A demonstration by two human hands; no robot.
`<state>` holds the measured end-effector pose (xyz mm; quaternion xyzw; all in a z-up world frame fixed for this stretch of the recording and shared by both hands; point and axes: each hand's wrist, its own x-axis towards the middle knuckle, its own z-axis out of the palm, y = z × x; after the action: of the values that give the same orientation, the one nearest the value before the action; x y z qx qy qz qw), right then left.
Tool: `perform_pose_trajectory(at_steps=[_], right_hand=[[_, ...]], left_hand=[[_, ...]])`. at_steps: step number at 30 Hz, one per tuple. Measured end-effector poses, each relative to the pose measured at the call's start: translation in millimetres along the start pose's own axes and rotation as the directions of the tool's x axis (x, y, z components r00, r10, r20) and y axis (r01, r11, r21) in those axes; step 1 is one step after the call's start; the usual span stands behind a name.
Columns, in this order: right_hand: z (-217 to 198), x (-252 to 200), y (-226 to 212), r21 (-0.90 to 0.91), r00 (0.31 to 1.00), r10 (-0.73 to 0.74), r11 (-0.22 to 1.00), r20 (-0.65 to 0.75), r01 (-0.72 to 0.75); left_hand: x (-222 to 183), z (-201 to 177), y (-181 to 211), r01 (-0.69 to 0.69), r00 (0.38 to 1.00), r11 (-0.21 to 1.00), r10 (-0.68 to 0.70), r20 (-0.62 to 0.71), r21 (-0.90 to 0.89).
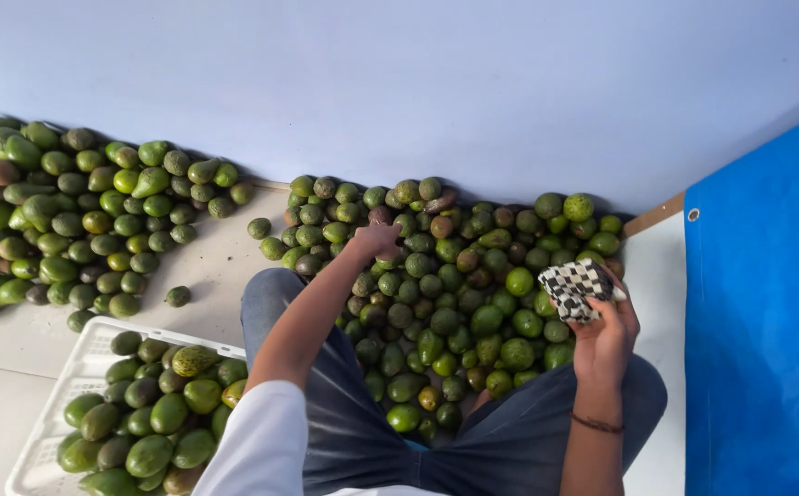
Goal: The person sits cross-legged on the floor and wipes individual avocados with a checkered cloth, picking them from a large pile and placing them into a white plastic crate. The person repeats this process for several avocados.
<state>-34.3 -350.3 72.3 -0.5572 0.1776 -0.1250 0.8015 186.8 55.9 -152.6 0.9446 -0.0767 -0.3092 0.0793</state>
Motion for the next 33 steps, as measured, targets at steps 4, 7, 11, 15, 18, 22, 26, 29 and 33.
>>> perform_pose_trajectory(at_steps=[4, 7, 11, 15, 18, 22, 26, 29, 33], right_hand=[[-25.2, 14.5, 8.0, 0.024, 0.999, -0.025, 0.999, -0.034, 0.025], [-28.3, 12.8, 2.6, 0.055, 0.999, -0.025, 0.998, -0.030, 0.027], [-38.4, 18.2, 8.4, 0.075, 0.999, 0.009, 0.997, -0.049, -0.005], [-45.9, 22.3, 14.5, 0.122, 0.998, 0.021, 0.992, -0.061, -0.013], [-52.4, 25.9, 19.6, 0.115, 0.999, 0.022, 0.993, -0.045, -0.017], [-44.3, 24.1, 18.3, 0.086, 1.000, 0.018, 0.996, -0.010, -0.017], [-32.0, 21.9, 18.9, 0.020, 0.999, 0.026, 0.999, 0.029, -0.027], [-31.4, 38.6, 41.4, 0.039, 0.999, 0.047, 0.998, 0.022, -0.048], [31.5, 22.3, 17.5, -0.085, 0.993, 0.063, 0.995, 0.099, -0.055]], left_hand=[[46.6, 46.0, -4.5, 0.056, 0.998, 0.998, -0.056, 0.014, 0.012], [67.6, 80.6, -5.3, 0.078, 0.997, 0.996, -0.078, -0.013, -0.040], [51.0, 96.3, 7.2, 0.139, 0.990, 0.990, -0.138, 0.031, -0.037], [37.9, 94.1, 8.0, 0.102, 0.992, 0.992, -0.096, -0.082, 0.074], [64.2, 95.6, -4.9, 0.072, 0.993, 0.997, -0.069, -0.100, 0.021], [49.4, 34.7, -8.9, 0.032, 0.983, 0.995, -0.048, -0.177, -0.092], [-22.4, -45.3, 3.7, -0.250, 0.906, 0.921, 0.114, -0.407, -0.298], [-116.6, -91.9, 27.1, -0.411, 0.874, 0.705, 0.125, -0.470, -0.578], [-206.9, -111.8, 53.6, -0.408, 0.912, 0.189, 0.048, -0.407, -0.893]])
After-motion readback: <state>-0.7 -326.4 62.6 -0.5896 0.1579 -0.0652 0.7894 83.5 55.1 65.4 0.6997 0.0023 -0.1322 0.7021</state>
